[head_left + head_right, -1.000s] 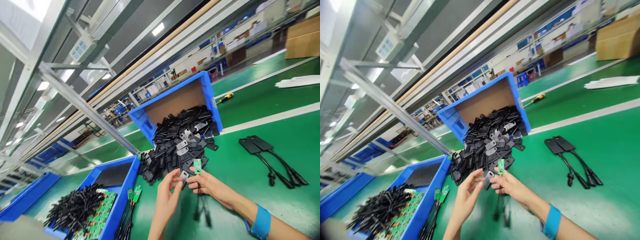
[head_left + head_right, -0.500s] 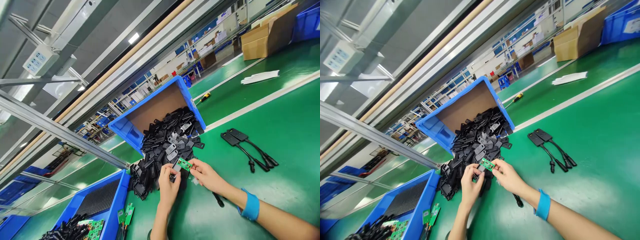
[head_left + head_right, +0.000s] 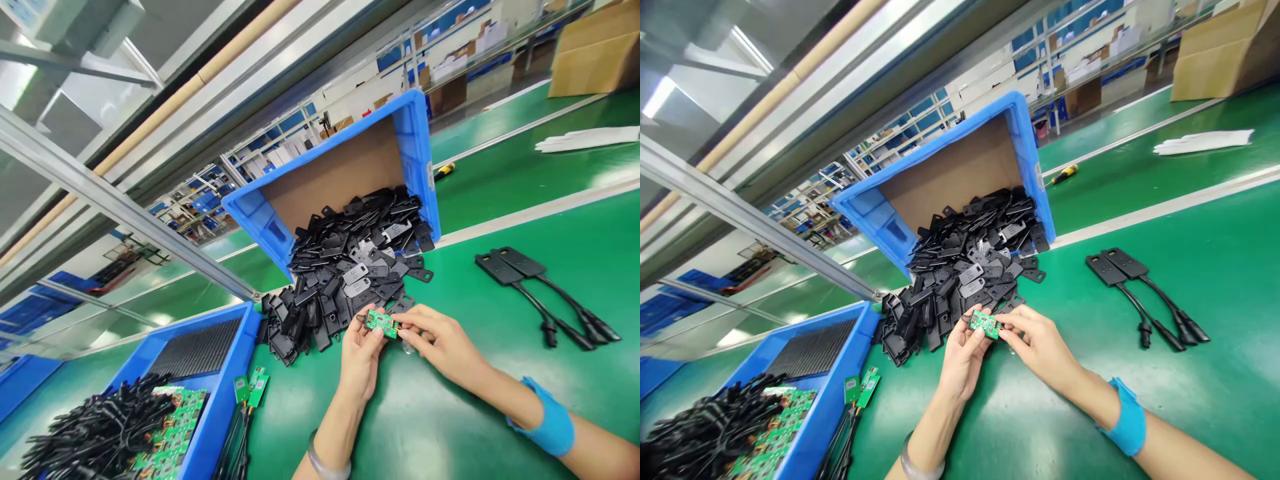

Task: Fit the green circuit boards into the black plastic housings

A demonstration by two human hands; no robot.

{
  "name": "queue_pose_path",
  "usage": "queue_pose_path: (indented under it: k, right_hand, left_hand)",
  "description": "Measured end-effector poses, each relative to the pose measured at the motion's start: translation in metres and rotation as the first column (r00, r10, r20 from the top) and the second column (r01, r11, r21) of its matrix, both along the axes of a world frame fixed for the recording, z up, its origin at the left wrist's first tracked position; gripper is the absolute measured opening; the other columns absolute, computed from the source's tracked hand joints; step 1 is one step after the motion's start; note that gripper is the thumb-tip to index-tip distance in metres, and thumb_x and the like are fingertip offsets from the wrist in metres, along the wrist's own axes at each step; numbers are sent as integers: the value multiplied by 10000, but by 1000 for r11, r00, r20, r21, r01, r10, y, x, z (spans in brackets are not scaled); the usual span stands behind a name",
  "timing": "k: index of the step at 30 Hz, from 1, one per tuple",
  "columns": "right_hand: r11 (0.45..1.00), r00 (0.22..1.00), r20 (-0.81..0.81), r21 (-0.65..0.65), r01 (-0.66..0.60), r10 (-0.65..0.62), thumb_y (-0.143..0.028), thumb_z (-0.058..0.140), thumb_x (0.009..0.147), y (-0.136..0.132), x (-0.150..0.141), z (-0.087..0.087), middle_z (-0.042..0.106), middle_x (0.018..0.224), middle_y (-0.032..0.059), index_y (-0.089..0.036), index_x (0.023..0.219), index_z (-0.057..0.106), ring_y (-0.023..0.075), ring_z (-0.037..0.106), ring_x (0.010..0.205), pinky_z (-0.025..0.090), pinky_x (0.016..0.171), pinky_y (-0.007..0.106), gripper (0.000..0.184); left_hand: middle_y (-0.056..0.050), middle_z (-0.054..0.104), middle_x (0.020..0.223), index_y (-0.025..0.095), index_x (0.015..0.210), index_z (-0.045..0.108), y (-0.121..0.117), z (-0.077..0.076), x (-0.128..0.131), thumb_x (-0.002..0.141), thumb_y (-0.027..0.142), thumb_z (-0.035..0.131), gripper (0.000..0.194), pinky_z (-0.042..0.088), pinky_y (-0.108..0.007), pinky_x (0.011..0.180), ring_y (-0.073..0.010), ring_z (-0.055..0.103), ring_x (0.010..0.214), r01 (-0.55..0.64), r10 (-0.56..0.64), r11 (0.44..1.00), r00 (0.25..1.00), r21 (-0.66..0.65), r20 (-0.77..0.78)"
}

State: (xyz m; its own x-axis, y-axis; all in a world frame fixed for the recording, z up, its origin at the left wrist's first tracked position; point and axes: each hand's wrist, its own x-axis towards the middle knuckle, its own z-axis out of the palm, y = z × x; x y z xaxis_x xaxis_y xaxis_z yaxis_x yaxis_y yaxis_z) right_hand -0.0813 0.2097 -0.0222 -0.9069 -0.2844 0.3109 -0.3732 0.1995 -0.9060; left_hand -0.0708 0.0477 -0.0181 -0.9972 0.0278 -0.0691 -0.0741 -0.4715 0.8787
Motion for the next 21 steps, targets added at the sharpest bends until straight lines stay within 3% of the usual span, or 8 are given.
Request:
queue_pose_path:
  k: [5, 12, 17, 21]
  right_hand:
    - [994, 977, -213, 100, 33, -11, -270, 455, 925, 1, 0, -5, 601, 929, 62, -225, 1115, 639, 166, 585, 797, 514, 725, 278, 268]
    - [968, 953, -295, 253, 10, 67, -225, 392, 941, 0, 2, -11, 547, 933, 70, -234, 1174, 602, 170, 589, 783, 521, 716, 295, 314]
    - [976, 979, -192, 216, -27, 70, -203, 432, 914, -2, 4, -7, 527, 944, 65, -221, 1136, 575, 164, 579, 792, 524, 719, 296, 264]
    - [995, 996, 80, 84, -49, 42, -250, 556, 820, -3, 2, -3, 520, 912, 45, -176, 1043, 544, 110, 558, 627, 507, 519, 218, 235]
  left_hand:
    - [-114, 623, 1145, 183, 1204, 490, 6, 2, 4, 754, 286, 733, 521, 508, -318, 849, -205, 607, 1012, 26, -23, 997, 999, -69, 45]
    - [-120, 670, 1015, 137, 1119, 487, 10, -1, 4, 766, 353, 707, 468, 538, -302, 781, -183, 644, 900, -28, 36, 995, 996, -98, 79]
    - [-76, 671, 918, 141, 1065, 504, 10, -4, 3, 759, 360, 692, 421, 539, -246, 668, -152, 641, 790, -82, 101, 984, 988, -160, 114]
    - [-47, 658, 870, 160, 1017, 513, 10, -3, 5, 788, 356, 651, 332, 534, -252, 654, -152, 636, 761, -82, 93, 979, 994, -185, 53]
